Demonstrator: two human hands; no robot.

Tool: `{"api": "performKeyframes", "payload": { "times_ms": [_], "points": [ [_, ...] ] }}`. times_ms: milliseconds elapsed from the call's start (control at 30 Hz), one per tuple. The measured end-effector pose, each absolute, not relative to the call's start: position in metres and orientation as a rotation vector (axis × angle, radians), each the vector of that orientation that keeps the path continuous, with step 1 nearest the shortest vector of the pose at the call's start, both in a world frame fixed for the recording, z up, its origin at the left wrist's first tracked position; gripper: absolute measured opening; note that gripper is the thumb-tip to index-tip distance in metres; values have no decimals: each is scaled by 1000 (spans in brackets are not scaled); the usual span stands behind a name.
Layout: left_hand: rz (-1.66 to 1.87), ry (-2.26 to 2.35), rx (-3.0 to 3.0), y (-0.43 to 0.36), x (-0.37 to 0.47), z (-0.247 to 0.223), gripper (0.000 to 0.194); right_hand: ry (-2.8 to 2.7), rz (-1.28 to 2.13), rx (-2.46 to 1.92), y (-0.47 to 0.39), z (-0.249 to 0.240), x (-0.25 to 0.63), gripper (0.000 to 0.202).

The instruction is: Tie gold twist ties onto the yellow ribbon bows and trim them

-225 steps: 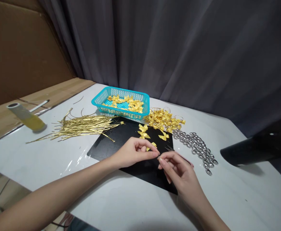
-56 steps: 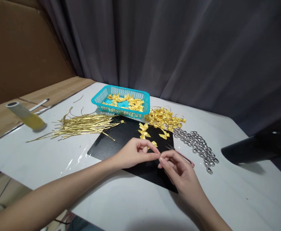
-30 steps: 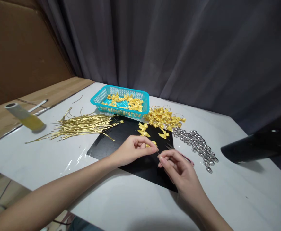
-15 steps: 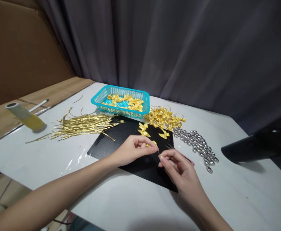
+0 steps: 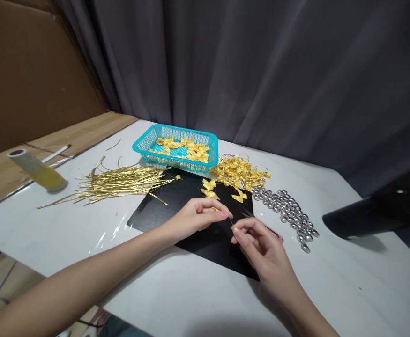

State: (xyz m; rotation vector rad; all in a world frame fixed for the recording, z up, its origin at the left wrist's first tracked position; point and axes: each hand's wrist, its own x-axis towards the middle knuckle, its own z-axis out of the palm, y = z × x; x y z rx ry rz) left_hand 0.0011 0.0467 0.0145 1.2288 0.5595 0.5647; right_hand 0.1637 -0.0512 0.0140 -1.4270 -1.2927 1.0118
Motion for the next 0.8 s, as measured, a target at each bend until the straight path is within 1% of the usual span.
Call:
{"api": "performKeyframes", "payload": {
  "times_ms": [433, 800],
  "points": [
    [537, 556, 1218, 47, 1, 13, 39, -1277, 1019, -1434, -52, 12, 163, 23],
    [516, 565, 1282, 46, 1, 13, 36, -1254, 1035, -1441, -51, 13, 162, 25]
  ]
}}
